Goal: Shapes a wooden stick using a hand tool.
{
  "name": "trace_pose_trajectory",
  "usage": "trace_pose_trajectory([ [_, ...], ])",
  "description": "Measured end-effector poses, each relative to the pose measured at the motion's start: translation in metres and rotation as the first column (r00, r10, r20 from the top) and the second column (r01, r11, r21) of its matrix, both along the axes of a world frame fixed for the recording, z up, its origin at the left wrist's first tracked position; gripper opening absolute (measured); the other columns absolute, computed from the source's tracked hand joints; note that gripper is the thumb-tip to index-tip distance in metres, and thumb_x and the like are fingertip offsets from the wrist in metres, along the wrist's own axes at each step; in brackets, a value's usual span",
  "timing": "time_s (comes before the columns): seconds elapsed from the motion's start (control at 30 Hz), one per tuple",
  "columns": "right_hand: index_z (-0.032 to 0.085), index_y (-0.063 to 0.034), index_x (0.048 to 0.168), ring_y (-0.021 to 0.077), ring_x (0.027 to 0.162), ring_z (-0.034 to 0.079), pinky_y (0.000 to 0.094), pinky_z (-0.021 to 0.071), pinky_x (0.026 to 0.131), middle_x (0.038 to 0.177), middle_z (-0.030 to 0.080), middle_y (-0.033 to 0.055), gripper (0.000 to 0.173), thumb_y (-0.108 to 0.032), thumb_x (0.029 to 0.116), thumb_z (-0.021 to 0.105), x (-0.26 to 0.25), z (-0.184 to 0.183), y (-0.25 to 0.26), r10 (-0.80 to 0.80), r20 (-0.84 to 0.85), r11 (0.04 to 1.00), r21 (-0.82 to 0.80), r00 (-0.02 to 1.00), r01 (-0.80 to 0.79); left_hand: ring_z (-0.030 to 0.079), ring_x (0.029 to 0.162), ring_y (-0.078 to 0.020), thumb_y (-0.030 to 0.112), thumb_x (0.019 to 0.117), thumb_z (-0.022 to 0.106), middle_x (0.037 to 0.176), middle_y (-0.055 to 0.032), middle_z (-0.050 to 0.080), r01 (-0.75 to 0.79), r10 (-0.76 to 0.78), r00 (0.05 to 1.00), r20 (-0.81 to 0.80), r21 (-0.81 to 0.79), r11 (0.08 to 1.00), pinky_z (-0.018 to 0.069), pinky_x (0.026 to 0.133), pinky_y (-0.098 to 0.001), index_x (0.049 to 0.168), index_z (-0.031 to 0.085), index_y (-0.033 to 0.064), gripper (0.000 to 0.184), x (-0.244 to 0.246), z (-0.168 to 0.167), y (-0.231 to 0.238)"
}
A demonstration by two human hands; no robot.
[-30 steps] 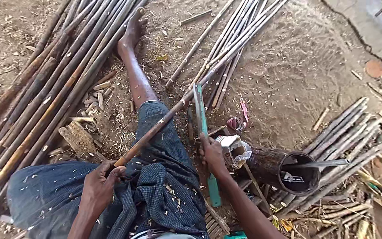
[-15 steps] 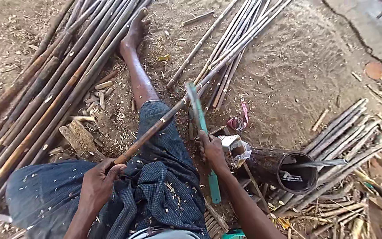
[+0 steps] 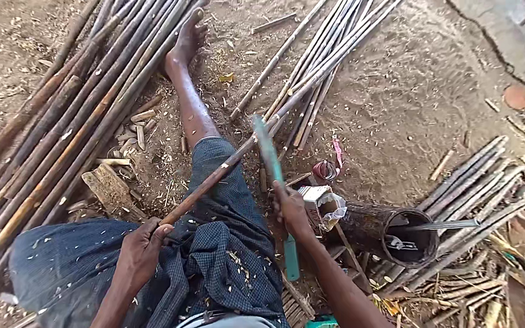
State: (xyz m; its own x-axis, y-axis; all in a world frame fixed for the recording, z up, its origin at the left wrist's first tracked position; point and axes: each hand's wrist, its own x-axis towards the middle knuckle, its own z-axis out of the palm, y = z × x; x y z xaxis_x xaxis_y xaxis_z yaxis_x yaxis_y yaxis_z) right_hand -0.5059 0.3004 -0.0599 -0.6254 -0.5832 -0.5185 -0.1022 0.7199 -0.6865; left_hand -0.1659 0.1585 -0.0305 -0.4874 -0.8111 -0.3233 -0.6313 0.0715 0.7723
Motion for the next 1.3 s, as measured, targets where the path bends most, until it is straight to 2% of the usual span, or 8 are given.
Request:
trace_pose_trajectory([
  [0.13, 0.065, -0.013, 0.086, 0.0238, 0.059, 0.06, 0.049, 0.0498, 0.054, 0.064, 0.058, 0.0057, 0.051, -0.06, 0.1012, 0.052, 0.026, 0.02, 0.01, 0.424, -0.152, 0.905, 0.106, 0.893, -0.412, 0.052, 0.052, -0.0093, 0.048, 0.1046, 0.044, 0.064, 0.0065, 0.056, -0.012, 0.012, 1.0, -0.009, 0.07, 0.997, 0.0455, 0.05, -0.0296, 0.093, 0.067, 0.018, 0.039, 0.002, 0.0, 0.003],
  [0.27, 0.063, -0.0056, 0.093, 0.021, 0.048, 0.052, 0.042, 0.0476, 0.046, 0.062, 0.054, 0.0067, 0.058, -0.061, 0.1031, 0.048, -0.001, 0.007, 0.002, 0.035, -0.052, 0.999, 0.04, 0.998, -0.033, 0.049, 0.049, -0.0096, 0.044, 0.1066, 0.039, 0.061, 0.0057, 0.053, -0.006, 0.011, 0.999, -0.05, 0.095, 0.995, 0.0433, 0.048, -0.0285, 0.091, 0.067, 0.0155, 0.042, -0.004, -0.001, 0.001],
  [0.53, 0.063, -0.007, 0.093, 0.016, 0.042, 0.047, 0.0352, 0.0444, 0.04, 0.057, 0.048, 0.0032, 0.053, -0.056, 0.1048, 0.049, -0.005, 0.003, -0.002, -0.012, 0.021, 1.0, -0.015, 1.0, 0.012, 0.046, 0.047, -0.01, 0.042, 0.1072, 0.038, 0.058, 0.005, 0.051, -0.016, 0.029, 0.996, -0.079, 0.158, 0.987, 0.0418, 0.047, -0.0277, 0.085, 0.065, 0.0158, 0.043, -0.002, -0.004, 0.003],
  [0.67, 0.066, -0.0121, 0.084, 0.0251, 0.059, 0.06, 0.0512, 0.0496, 0.054, 0.064, 0.057, 0.0061, 0.052, -0.059, 0.1009, 0.053, 0.021, 0.019, 0.006, 0.432, -0.172, 0.902, 0.105, 0.885, -0.42, 0.046, 0.047, -0.0096, 0.043, 0.1079, 0.036, 0.059, 0.0045, 0.052, -0.033, 0.052, 0.994, -0.097, 0.188, 0.982, 0.0413, 0.047, -0.0261, 0.084, 0.065, 0.0158, 0.046, 0.0, -0.002, 0.002],
  [0.8, 0.061, -0.0076, 0.088, 0.0176, 0.044, 0.05, 0.0382, 0.046, 0.041, 0.058, 0.051, 0.0044, 0.057, -0.061, 0.1027, 0.048, 0.002, 0.005, -0.001, 0.029, -0.053, 1.0, 0.001, 0.998, -0.029, 0.044, 0.044, -0.0103, 0.042, 0.1084, 0.034, 0.056, 0.0031, 0.05, -0.042, 0.077, 0.988, -0.136, 0.246, 0.968, 0.0396, 0.045, -0.0255, 0.082, 0.064, 0.0145, 0.048, -0.003, -0.003, 0.001],
  [1.03, 0.061, -0.0072, 0.09, 0.018, 0.046, 0.049, 0.0381, 0.046, 0.043, 0.06, 0.05, 0.0045, 0.055, -0.059, 0.1034, 0.049, 0.0, 0.004, -0.002, 0.004, -0.024, 1.0, -0.013, 1.0, -0.004, 0.042, 0.044, -0.0104, 0.042, 0.1099, 0.03, 0.056, 0.0009, 0.048, -0.058, 0.146, 0.964, -0.222, 0.361, 0.931, 0.0384, 0.044, -0.0237, 0.078, 0.061, 0.0125, 0.053, -0.004, -0.003, -0.001],
  [1.17, 0.066, -0.0119, 0.085, 0.0231, 0.059, 0.06, 0.0485, 0.05, 0.054, 0.065, 0.058, 0.0058, 0.047, -0.054, 0.1023, 0.054, 0.024, 0.017, 0.004, 0.427, -0.206, 0.903, 0.05, 0.881, -0.426, 0.042, 0.046, -0.0098, 0.039, 0.1111, 0.025, 0.059, 0.0009, 0.049, -0.11, 0.232, 0.946, -0.226, 0.449, 0.887, 0.0396, 0.046, -0.023, 0.079, 0.058, 0.0116, 0.054, -0.004, 0.001, 0.002],
  [1.3, 0.061, -0.0073, 0.09, 0.02, 0.045, 0.049, 0.0404, 0.0453, 0.042, 0.059, 0.05, 0.0061, 0.06, -0.064, 0.1017, 0.048, 0.004, 0.002, -0.001, 0.06, -0.07, 0.998, -0.006, 0.996, -0.06, 0.042, 0.045, -0.0087, 0.042, 0.1109, 0.024, 0.057, 0.0008, 0.048, -0.119, 0.286, 0.923, -0.258, 0.515, 0.849, 0.0387, 0.045, -0.0214, 0.076, 0.057, 0.0115, 0.057, -0.007, 0.0, 0.001],
])
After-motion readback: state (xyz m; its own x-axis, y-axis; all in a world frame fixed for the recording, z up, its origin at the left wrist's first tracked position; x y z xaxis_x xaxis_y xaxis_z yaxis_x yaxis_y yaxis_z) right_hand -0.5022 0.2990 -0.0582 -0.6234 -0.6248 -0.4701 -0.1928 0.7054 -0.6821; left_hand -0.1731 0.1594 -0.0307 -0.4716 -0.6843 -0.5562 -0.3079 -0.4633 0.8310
